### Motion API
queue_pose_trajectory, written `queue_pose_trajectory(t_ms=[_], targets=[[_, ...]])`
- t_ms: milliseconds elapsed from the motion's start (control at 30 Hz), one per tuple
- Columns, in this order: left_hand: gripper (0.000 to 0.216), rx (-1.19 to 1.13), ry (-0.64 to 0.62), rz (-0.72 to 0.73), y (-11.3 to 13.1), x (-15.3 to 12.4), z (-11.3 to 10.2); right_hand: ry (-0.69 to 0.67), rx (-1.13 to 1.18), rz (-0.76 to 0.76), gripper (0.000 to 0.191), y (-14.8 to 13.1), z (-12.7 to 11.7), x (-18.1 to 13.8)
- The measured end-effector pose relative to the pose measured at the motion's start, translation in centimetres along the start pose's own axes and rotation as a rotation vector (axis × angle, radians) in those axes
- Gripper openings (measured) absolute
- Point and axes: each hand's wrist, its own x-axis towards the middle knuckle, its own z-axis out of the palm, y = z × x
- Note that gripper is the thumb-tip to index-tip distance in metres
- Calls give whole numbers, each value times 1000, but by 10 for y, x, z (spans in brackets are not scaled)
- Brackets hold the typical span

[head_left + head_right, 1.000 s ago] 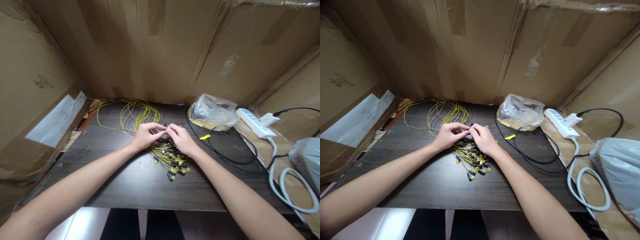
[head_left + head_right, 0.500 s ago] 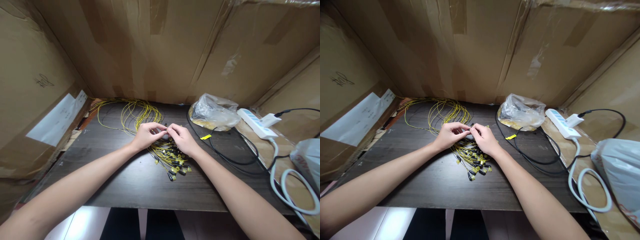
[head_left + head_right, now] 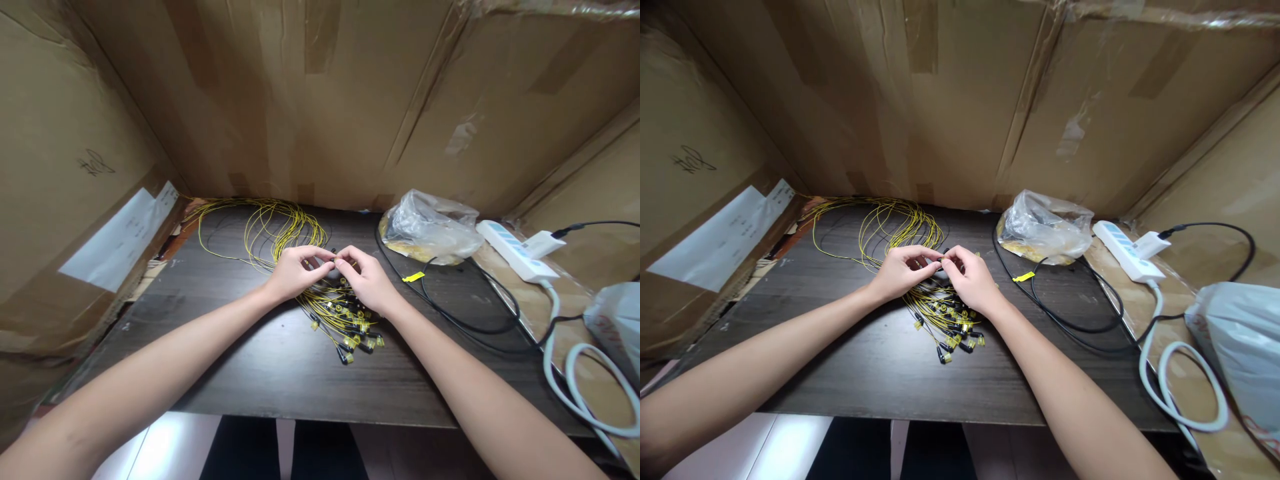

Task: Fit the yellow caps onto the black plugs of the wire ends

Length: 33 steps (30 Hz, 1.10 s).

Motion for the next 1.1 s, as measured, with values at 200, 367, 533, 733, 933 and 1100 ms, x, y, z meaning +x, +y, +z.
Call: queue_pose_trajectory(t_ms=[200, 367, 533, 733, 933, 1100], targets=[[13, 32, -14, 43, 1, -1, 0, -33, -35, -30, 40, 2, 1, 0], [13, 42, -14, 47, 1, -1, 0, -54, -26, -37, 46, 4, 3, 1], [17, 17, -21, 51, 1, -1, 0, -44, -28, -33, 44, 6, 3, 1], [15, -17, -5, 29, 0, -1, 1, -30, -6, -18, 40, 3, 2, 1], [13, -3, 24, 19, 0, -1, 0, 21, 53, 23, 18, 1, 1, 1], [15, 8, -12, 62, 0, -1, -1, -50, 50, 16, 37, 3, 1, 2]])
